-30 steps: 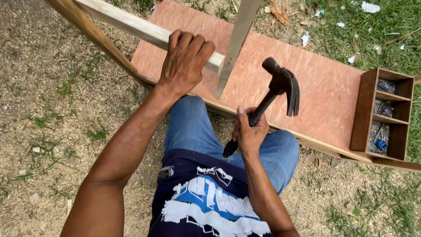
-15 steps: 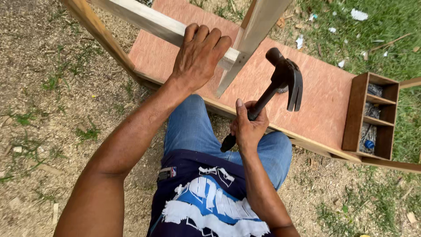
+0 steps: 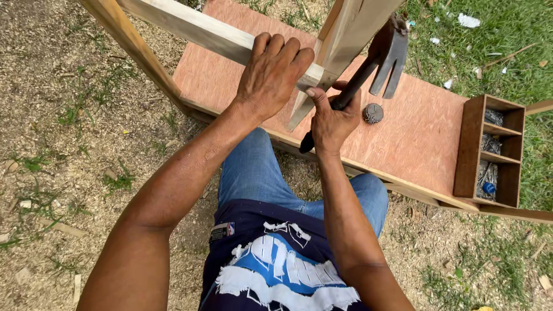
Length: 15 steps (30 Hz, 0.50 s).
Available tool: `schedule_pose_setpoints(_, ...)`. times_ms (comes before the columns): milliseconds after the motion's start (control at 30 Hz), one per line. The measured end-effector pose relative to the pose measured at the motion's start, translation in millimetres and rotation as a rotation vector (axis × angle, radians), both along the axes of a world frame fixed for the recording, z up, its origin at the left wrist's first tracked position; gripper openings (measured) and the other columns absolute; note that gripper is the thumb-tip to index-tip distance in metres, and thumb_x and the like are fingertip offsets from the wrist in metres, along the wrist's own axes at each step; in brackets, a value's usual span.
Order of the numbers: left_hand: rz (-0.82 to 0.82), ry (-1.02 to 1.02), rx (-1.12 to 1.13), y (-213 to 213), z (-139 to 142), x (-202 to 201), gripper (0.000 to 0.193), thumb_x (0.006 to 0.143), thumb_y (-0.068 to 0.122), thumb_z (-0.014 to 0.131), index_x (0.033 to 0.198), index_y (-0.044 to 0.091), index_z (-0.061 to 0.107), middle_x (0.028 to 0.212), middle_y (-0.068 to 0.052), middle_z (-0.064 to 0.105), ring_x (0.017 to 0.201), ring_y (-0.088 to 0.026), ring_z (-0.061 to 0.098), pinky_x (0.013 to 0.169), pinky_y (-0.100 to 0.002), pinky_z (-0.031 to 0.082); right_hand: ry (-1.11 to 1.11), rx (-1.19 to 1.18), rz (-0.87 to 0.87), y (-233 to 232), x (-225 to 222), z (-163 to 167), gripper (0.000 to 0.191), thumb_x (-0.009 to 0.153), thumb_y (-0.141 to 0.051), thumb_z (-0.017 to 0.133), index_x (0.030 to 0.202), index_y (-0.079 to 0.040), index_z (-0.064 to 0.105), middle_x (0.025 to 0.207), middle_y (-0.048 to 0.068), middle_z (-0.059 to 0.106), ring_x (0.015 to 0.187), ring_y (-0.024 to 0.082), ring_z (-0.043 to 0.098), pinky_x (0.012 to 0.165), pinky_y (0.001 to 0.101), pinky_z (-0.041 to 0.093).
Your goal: The person kneels on the ground assembling a wooden frame structure. They hammer a brace onto the frame, measure and mark a rail with a tape measure and pencil, carry a plank to a sawing table and saw it by hand, then position the cut piece on the frame and hammer nails to attach it.
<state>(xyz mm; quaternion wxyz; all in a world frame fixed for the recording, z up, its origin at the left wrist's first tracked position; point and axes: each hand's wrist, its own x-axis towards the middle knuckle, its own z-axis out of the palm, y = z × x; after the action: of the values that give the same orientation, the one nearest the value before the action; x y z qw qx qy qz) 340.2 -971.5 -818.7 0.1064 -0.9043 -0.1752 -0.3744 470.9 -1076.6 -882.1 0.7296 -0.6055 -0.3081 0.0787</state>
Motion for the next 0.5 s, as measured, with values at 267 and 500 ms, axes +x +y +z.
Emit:
schedule_pose_setpoints(267, 0.049, 0.008, 0.005, 8, -4, 12, 0.029, 0.094, 0.015, 0.068, 0.121, 0.008, 0.061, 0.104, -0.008, 0.056, 0.101, -0.026, 0.051, 0.098, -0.045, 0.037, 0.153, 0.023, 0.087, 7, 5, 3, 0.041, 0.081, -0.009, 0.093, 0.1, -0.003, 0.058, 0.065, -0.001, 0.054, 0.046, 0.009, 0.048, 0.039, 0.0271, 0.035)
schedule_pose_setpoints(500, 0.074, 0.029, 0.058, 11, -14, 14, 0.036, 0.09, 0.015, 0.071, 0.124, 0.007, 0.061, 0.104, -0.008, 0.056, 0.102, -0.025, 0.051, 0.098, -0.045, 0.036, 0.088, 0.096, 0.15, 5, -1, 7, 0.039, 0.091, -0.004, 0.088, 0.107, -0.004, 0.053, 0.071, -0.001, 0.054, 0.05, 0.01, 0.051, 0.041, 0.0277, 0.038)
